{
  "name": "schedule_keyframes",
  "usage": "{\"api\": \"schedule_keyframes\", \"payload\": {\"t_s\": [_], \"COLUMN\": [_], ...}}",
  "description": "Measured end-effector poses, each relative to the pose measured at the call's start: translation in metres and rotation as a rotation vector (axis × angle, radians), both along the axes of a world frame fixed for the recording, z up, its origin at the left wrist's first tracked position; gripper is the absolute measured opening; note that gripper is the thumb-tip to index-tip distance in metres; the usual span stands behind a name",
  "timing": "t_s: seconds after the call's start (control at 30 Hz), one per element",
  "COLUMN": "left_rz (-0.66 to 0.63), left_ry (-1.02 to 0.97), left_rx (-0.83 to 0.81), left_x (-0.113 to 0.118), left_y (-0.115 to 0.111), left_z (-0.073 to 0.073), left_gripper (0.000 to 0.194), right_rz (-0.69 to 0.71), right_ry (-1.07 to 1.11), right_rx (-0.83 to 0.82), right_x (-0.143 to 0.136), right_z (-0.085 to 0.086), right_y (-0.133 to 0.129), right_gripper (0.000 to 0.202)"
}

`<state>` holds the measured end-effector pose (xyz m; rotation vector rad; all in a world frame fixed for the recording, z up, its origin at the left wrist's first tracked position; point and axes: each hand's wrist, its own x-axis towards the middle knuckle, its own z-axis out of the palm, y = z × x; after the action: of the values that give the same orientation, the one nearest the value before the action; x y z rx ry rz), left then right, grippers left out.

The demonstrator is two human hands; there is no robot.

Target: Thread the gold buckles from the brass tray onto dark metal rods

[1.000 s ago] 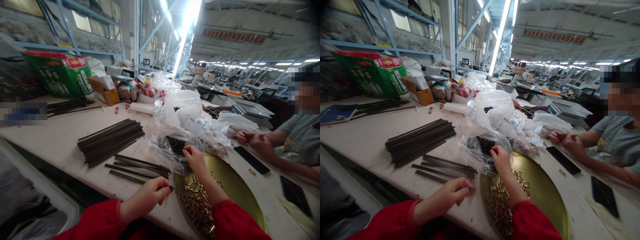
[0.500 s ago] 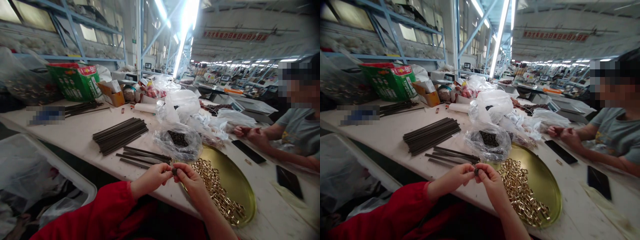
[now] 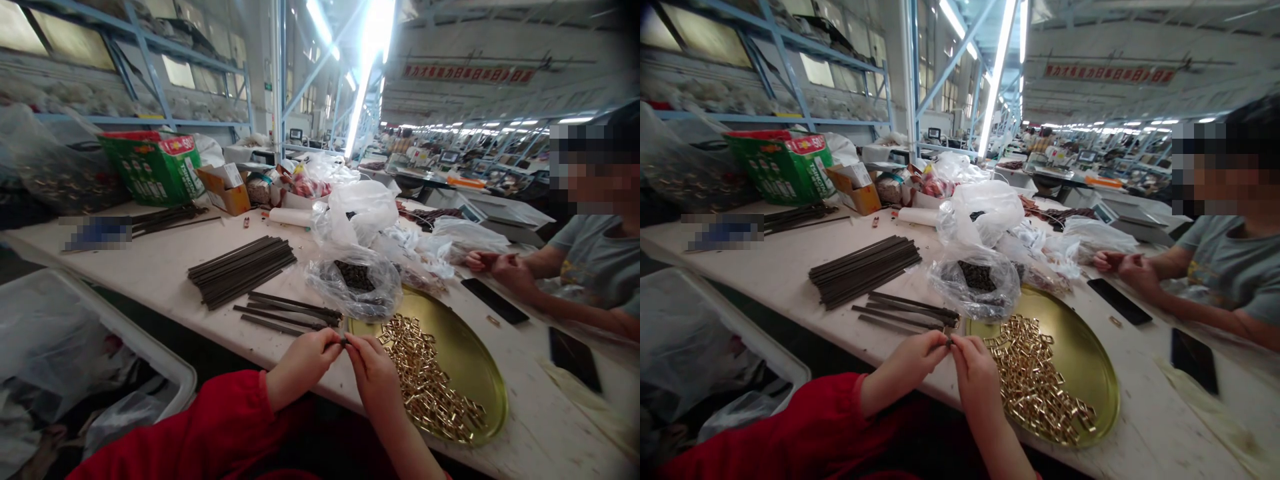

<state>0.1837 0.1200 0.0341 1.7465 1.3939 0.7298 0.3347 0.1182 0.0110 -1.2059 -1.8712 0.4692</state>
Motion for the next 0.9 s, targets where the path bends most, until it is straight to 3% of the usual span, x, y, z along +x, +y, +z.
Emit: {"api": "schedule_keyframes", "payload": {"t_s": [0.1, 0.2, 0.33, 0.63, 0.9], "left_rz": [0.019, 0.025, 0.035, -0.001, 0.047], "left_ry": [0.028, 0.01, 0.061, 0.127, 0.001], "left_rx": [0.007, -0.043, 0.013, -0.11, -0.196], "left_x": [0.001, 0.001, 0.001, 0.004, 0.004], "left_y": [-0.002, -0.002, 0.001, 0.004, 0.004], "left_z": [-0.001, -0.002, -0.007, -0.042, -0.056], "left_gripper": [0.02, 0.02, 0.018, 0.023, 0.025], "right_rz": [0.043, 0.076, 0.07, 0.054, 0.007], "right_ry": [0.007, 0.0, -0.01, -0.078, 0.02], "right_rx": [-0.076, -0.065, -0.058, -0.222, -0.287], "right_x": [0.0, 0.0, 0.0, -0.004, -0.004], "right_z": [0.0, -0.001, -0.006, -0.03, -0.046], "right_y": [0.002, 0.004, 0.005, 0.001, 0.001], "right_gripper": [0.021, 0.021, 0.021, 0.018, 0.016]}}
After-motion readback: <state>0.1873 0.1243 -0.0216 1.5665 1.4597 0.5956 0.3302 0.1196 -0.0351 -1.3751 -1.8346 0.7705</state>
